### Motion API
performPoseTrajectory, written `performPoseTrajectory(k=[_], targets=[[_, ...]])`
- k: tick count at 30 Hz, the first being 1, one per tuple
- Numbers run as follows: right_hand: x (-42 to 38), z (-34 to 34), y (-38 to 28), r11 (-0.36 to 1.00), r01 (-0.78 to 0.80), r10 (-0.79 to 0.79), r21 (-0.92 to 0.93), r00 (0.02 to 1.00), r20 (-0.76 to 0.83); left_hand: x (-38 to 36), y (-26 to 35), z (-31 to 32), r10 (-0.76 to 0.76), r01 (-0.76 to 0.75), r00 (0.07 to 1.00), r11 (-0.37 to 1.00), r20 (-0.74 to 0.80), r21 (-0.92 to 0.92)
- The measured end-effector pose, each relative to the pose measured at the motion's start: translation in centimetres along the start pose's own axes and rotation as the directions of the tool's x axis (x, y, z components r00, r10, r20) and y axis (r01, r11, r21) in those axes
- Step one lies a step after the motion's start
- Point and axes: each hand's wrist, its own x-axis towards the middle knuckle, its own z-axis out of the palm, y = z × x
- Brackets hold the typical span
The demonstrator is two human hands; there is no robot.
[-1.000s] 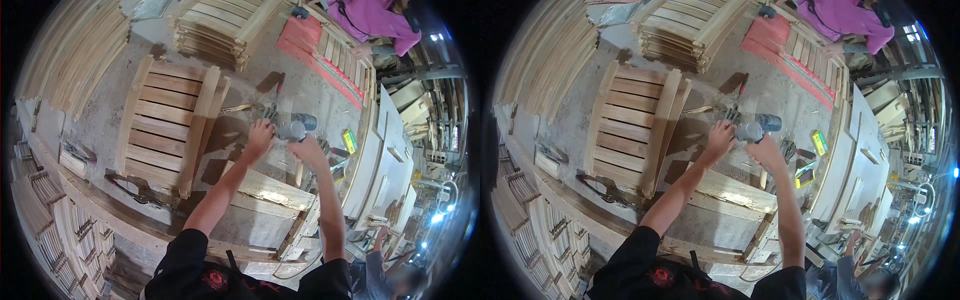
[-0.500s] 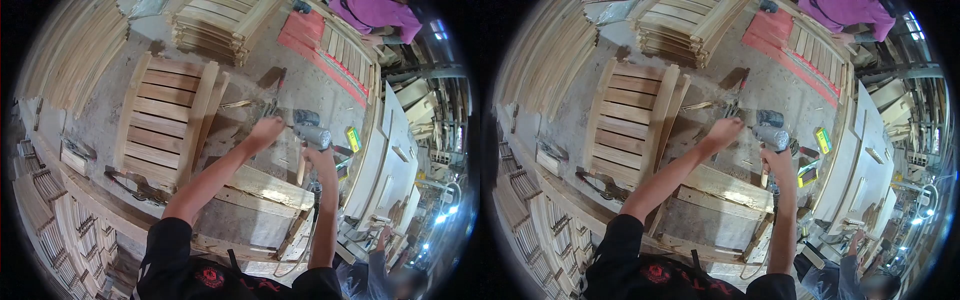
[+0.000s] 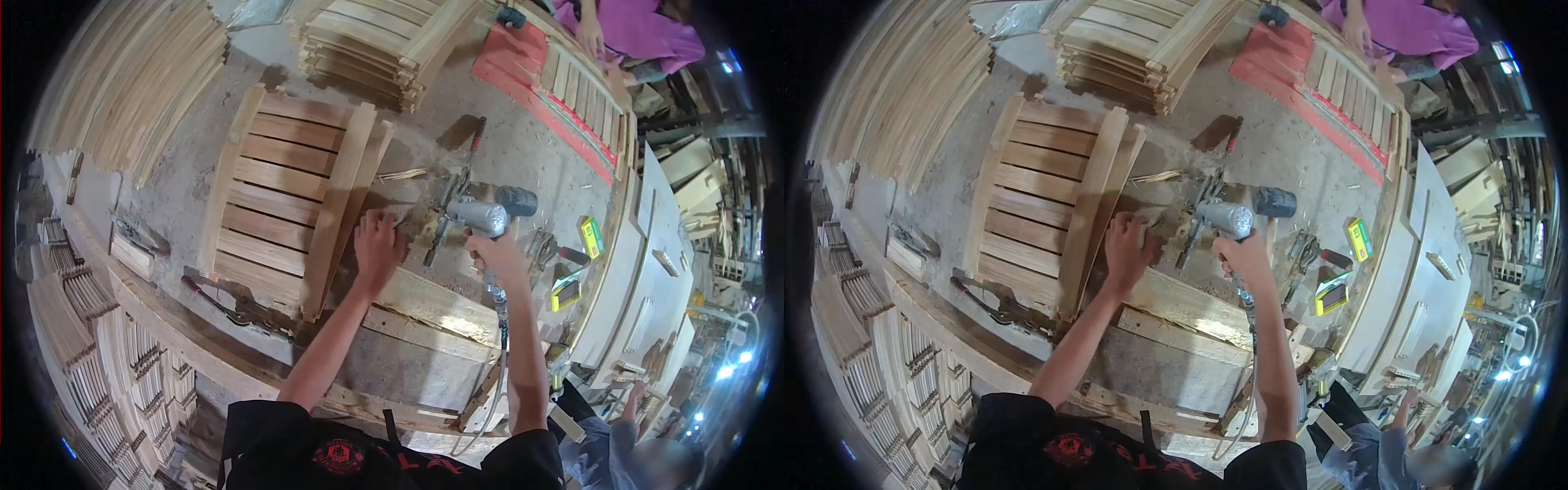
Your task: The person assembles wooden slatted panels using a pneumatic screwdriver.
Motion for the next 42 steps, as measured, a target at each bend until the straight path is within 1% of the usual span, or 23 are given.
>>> performPoseTrajectory(k=[1, 2, 5, 8, 11, 13, 16, 19, 22, 25, 26, 28, 29, 31, 34, 37, 41, 42], targets=[[0.2, 0.2, 0.3, 0.999, 0.016, -0.016, 0.03, 1.0, -0.007, -0.6, 0.8, 0.2, -0.054, 0.056, 0.998, 0.996, 0.031, -0.064], [0.1, 0.4, 0.1, 1.0, 0.002, -0.002, 0.015, 1.0, -0.011, -1.3, 1.5, 0.5, -0.105, 0.113, 0.992, 0.985, 0.065, -0.127], [-0.1, 0.8, -0.4, 0.999, -0.031, 0.03, -0.025, 0.999, -0.033, -4.2, 3.6, 2.5, -0.142, 0.156, 0.985, 0.975, 0.101, -0.158], [0.5, 0.8, 0.1, 0.998, -0.024, 0.021, -0.056, 0.998, -0.058, -5.9, 5.7, 2.9, -0.143, 0.142, 0.98, 0.99, 0.139, 0.018], [0.7, 0.9, 0.4, 0.997, -0.006, 0.001, -0.075, 0.998, -0.067, -6.5, 5.0, 3.6, -0.093, 0.086, 0.986, 0.995, 0.141, 0.058], [0.2, 1.4, -0.1, 0.996, -0.005, -0.001, -0.089, 0.998, -0.068, -6.7, 4.8, 4.0, -0.112, 0.105, 0.982, 0.993, 0.153, 0.055], [0.5, 1.9, -0.1, 0.974, -0.041, 0.019, -0.221, 0.995, -0.098, -6.7, 4.6, 4.4, -0.126, 0.119, 0.984, 0.991, 0.126, 0.064], [1.3, 1.8, 0.5, 0.948, 0.005, -0.049, -0.317, 0.99, -0.129, -6.7, 4.7, 4.5, -0.115, 0.112, 0.99, 0.993, 0.084, 0.041], [1.0, 2.4, -0.9, 0.902, 0.026, -0.086, -0.431, 0.989, -0.121, -6.7, 4.7, 4.4, -0.114, 0.113, 0.991, 0.993, 0.064, 0.013], [1.5, 2.8, -1.9, 0.853, 0.01, -0.119, -0.522, 0.977, -0.175, -6.5, 4.9, 4.0, -0.13, 0.131, 0.987, 0.991, 0.091, 0.0], [1.6, 2.9, -2.6, 0.822, -0.002, -0.098, -0.569, 0.985, -0.144, -6.4, 5.0, 3.8, -0.136, 0.137, 0.985, 0.991, 0.105, -0.003], [1.7, 3.3, -4.6, 0.749, -0.014, -0.051, -0.663, 0.996, -0.079, -6.7, 4.9, 4.2, -0.116, 0.117, 0.991, 0.993, 0.064, -0.008], [1.8, 3.7, -5.5, 0.727, -0.023, -0.036, -0.687, 0.997, -0.07, -6.5, 4.8, 4.2, -0.109, 0.109, 0.993, 0.994, 0.038, -0.006], [1.9, 4.7, -6.6, 0.681, -0.044, 0.005, -0.731, 0.998, -0.055, -6.4, 4.7, 4.3, -0.126, 0.128, 0.99, 0.992, 0.056, -0.024], [2.7, 5.8, -7.8, 0.575, 0.02, -0.013, -0.818, 1.0, 0.015, -6.7, 4.7, 4.2, -0.136, 0.139, 0.988, 0.989, 0.069, -0.046], [2.2, 6.7, -8.5, 0.573, -0.046, 0.01, -0.818, 0.999, -0.049, -6.5, 4.7, 3.9, -0.129, 0.132, 0.99, 0.99, 0.051, -0.053], [3.6, 4.7, -7.5, 0.712, -0.082, 0.089, -0.698, 0.996, -0.026, -6.6, 4.7, 4.0, -0.113, 0.112, 0.993, 0.991, -0.016, -0.077], [3.5, 4.2, -7.6, 0.733, -0.095, 0.106, -0.673, 0.994, -0.024, -6.6, 4.7, 3.8, -0.118, 0.119, 0.993, 0.989, 0.008, -0.087]])
